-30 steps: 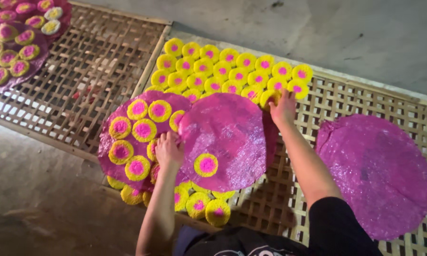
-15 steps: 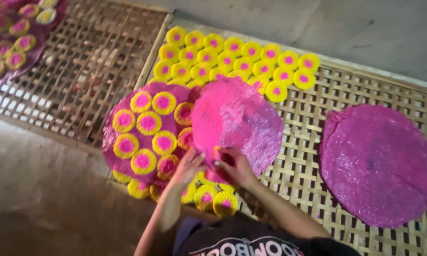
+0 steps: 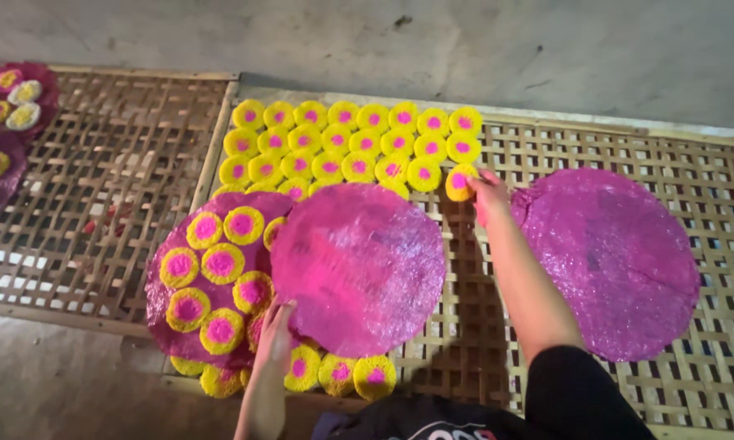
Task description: The person places small yellow and pink circular items onto a large pink circular base laid on a woven bamboo mat. The person repeatedly picks up the small circles and arranges them in rows on the mat, occasionally adjusting the position of the pink base.
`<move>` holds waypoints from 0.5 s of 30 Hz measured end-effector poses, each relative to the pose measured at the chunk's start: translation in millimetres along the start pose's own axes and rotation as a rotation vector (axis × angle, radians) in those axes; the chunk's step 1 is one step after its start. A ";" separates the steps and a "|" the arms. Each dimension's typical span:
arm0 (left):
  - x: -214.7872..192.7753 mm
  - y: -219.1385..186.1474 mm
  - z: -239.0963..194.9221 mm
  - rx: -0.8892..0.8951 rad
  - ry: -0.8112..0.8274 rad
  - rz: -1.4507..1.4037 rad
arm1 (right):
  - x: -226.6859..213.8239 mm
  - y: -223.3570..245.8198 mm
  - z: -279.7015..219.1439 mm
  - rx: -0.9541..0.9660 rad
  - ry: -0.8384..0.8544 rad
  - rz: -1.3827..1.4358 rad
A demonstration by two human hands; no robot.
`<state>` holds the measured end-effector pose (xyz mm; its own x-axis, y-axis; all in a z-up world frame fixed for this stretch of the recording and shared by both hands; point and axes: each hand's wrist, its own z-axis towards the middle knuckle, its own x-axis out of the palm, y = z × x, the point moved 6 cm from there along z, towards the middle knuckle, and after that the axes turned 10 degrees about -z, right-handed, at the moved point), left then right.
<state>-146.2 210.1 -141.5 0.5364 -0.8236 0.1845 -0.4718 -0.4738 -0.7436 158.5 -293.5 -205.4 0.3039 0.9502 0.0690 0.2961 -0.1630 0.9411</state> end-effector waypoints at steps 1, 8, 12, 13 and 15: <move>-4.9 9.5 5.7 -0.015 0.004 -0.041 | 3.0 4.4 12.7 0.003 0.032 0.073; -19.9 33.3 20.5 0.081 0.067 -0.205 | 27.1 32.2 12.7 -0.558 -0.227 -0.934; -8.1 14.6 -0.1 -0.004 -0.012 -0.099 | 32.8 54.3 -10.8 -0.750 -0.375 -1.097; -1.2 8.6 -6.9 -0.043 -0.043 -0.047 | 37.1 64.5 -22.8 -0.794 -0.409 -1.116; 22.4 -4.2 -22.3 -0.036 -0.005 -0.055 | 46.4 89.8 -60.3 -0.877 -0.528 -1.231</move>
<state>-147.8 186.8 -120.0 0.5657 -0.7945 0.2206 -0.4665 -0.5290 -0.7088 144.6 -248.0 -97.7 0.6036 0.1576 -0.7815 0.0551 0.9697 0.2381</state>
